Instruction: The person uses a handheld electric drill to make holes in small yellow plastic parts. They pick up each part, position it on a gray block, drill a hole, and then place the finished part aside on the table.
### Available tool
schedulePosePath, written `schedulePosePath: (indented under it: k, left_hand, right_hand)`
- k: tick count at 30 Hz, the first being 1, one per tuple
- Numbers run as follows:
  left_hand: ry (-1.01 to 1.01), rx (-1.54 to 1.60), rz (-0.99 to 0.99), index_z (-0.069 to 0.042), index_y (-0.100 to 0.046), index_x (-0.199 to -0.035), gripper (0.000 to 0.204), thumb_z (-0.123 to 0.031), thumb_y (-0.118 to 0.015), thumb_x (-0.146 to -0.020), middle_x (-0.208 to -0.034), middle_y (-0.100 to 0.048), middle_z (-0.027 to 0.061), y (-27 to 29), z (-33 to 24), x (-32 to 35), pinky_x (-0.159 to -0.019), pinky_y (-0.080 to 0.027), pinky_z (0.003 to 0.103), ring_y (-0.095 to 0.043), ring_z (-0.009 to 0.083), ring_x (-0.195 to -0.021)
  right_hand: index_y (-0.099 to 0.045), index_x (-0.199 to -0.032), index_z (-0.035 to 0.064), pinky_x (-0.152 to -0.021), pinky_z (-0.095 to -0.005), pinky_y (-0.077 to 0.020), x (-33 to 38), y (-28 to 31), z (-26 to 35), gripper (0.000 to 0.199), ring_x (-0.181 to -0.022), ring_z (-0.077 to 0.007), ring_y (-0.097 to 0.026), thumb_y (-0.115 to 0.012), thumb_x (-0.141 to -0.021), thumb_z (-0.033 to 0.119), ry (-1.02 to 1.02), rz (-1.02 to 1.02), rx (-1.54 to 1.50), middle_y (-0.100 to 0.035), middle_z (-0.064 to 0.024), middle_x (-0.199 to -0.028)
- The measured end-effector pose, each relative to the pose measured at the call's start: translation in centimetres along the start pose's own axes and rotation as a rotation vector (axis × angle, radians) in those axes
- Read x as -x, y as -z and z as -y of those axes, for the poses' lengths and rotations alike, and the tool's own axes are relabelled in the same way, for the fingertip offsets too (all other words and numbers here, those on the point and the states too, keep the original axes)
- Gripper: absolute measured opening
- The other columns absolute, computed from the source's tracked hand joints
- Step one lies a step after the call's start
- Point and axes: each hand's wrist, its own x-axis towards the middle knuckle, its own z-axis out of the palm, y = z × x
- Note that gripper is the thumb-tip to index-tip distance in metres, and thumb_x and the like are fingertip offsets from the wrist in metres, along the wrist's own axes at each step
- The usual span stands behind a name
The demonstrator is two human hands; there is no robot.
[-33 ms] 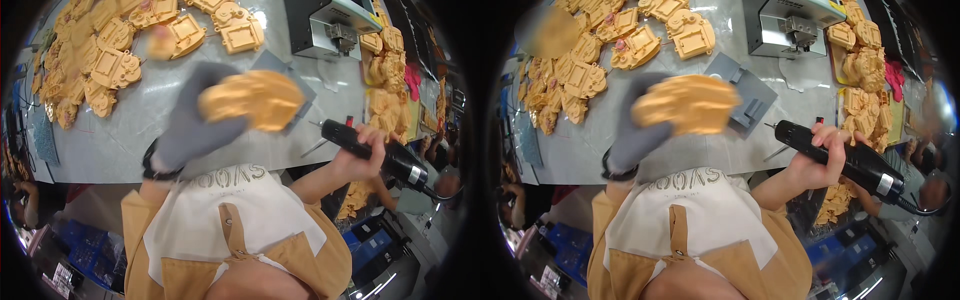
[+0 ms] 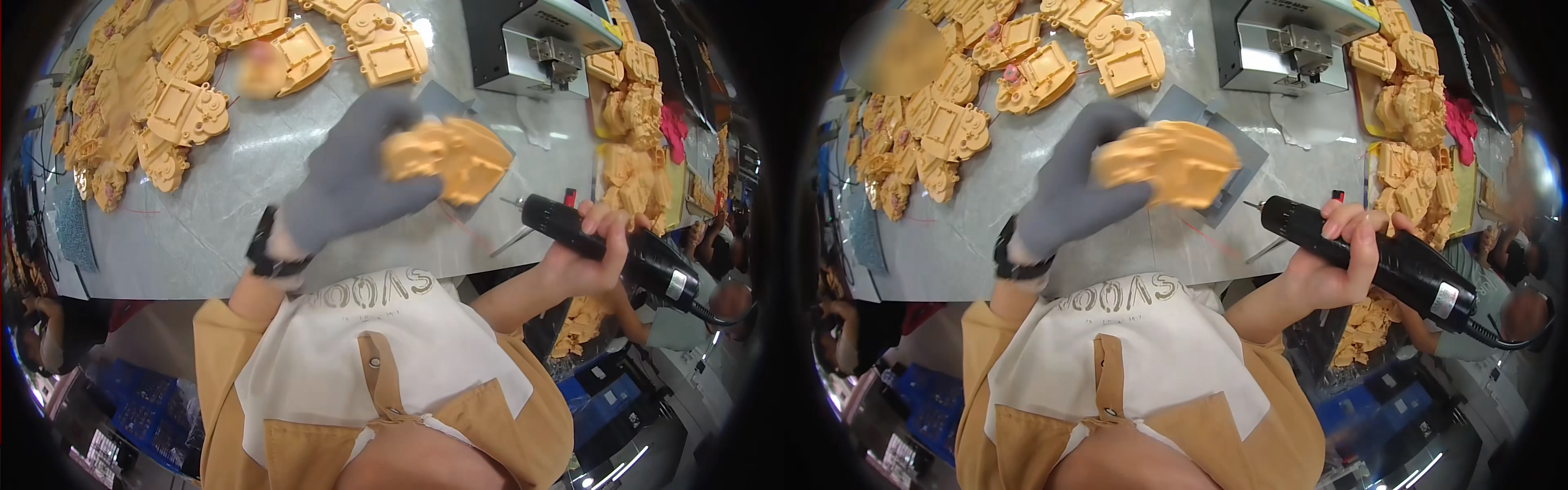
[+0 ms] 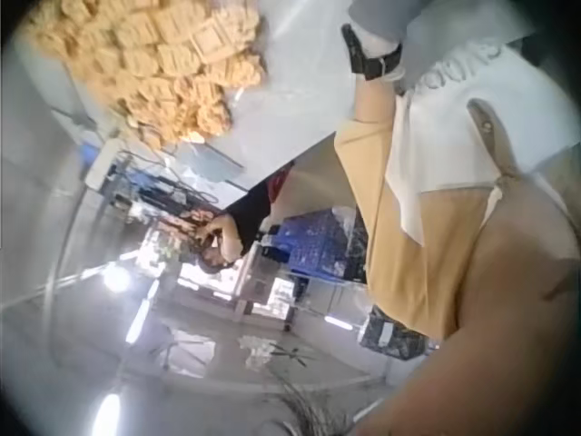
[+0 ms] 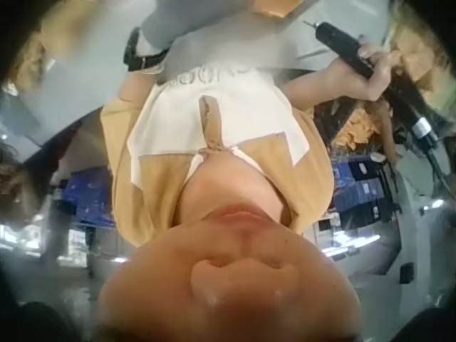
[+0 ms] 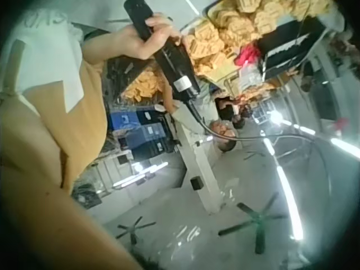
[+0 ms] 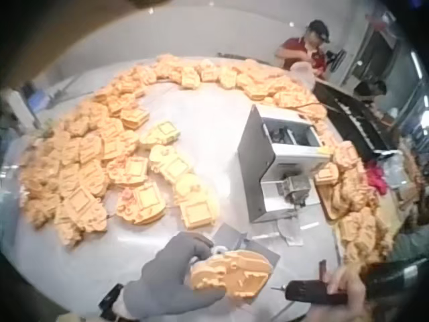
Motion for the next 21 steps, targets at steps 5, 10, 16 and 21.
schedulePosePath:
  k: [5,10,16,21]
  left_hand:
    - [-0.081,-0.235,0.147,-0.011,-0.049,-0.123,0.058,-0.03,-0.067,-0.072,-0.123,-0.048,0.0165,-4.0,0.2,-4.1,-0.09,-0.042,0.038,-0.047,0.0313,-0.111]
    - [-0.343,-0.138,0.421,-0.011,-0.047,-0.124,0.065,-0.041,-0.066,-0.071,-0.125,-0.047,0.0158,-7.2,-0.1,-5.4,-0.089,-0.043,0.04,-0.05,0.0345,-0.105]
    - [-0.214,-0.131,0.302,0.001,-0.039,-0.13,0.088,-0.047,-0.073,-0.066,-0.132,-0.041,0.0242,-5.2,0.4,-1.5,-0.095,-0.04,0.042,-0.047,0.0362,-0.115]
    - [0.308,0.203,-0.05,0.003,-0.032,-0.134,0.087,-0.031,-0.076,-0.066,-0.136,-0.032,0.028,-4.4,1.6,5.0,-0.1,-0.035,0.043,-0.037,0.0427,-0.122]
  right_hand:
    - [-0.039,-0.115,0.0051,-0.062,-0.0323,-0.0377,0.2,2.1,0.7,0.04,-0.054,-0.014,-0.044,-0.052,-0.077,0.008,0.011,-0.033,0.015,-0.043,-0.0021,-0.066]
    - [-0.041,-0.112,0.0058,-0.062,-0.0321,-0.0376,-0.5,2.2,0.3,0.037,-0.055,-0.0136,-0.044,-0.052,-0.077,0.007,-0.03,-0.082,-0.06,-0.043,-0.0015,-0.065]
    - [-0.053,-0.087,0.0003,-0.063,-0.0333,-0.0396,-7.0,0.1,1.1,0.013,-0.055,-0.0136,-0.044,-0.051,-0.078,0.008,0.168,0.194,-0.169,-0.045,-0.0034,-0.064]
    - [-0.054,-0.079,-0.0048,-0.064,-0.0329,-0.0452,-12.9,-5.3,-1.8,0.008,-0.055,-0.0174,-0.05,-0.055,-0.074,0.002,0.302,0.273,0.115,-0.049,-0.007,-0.061]
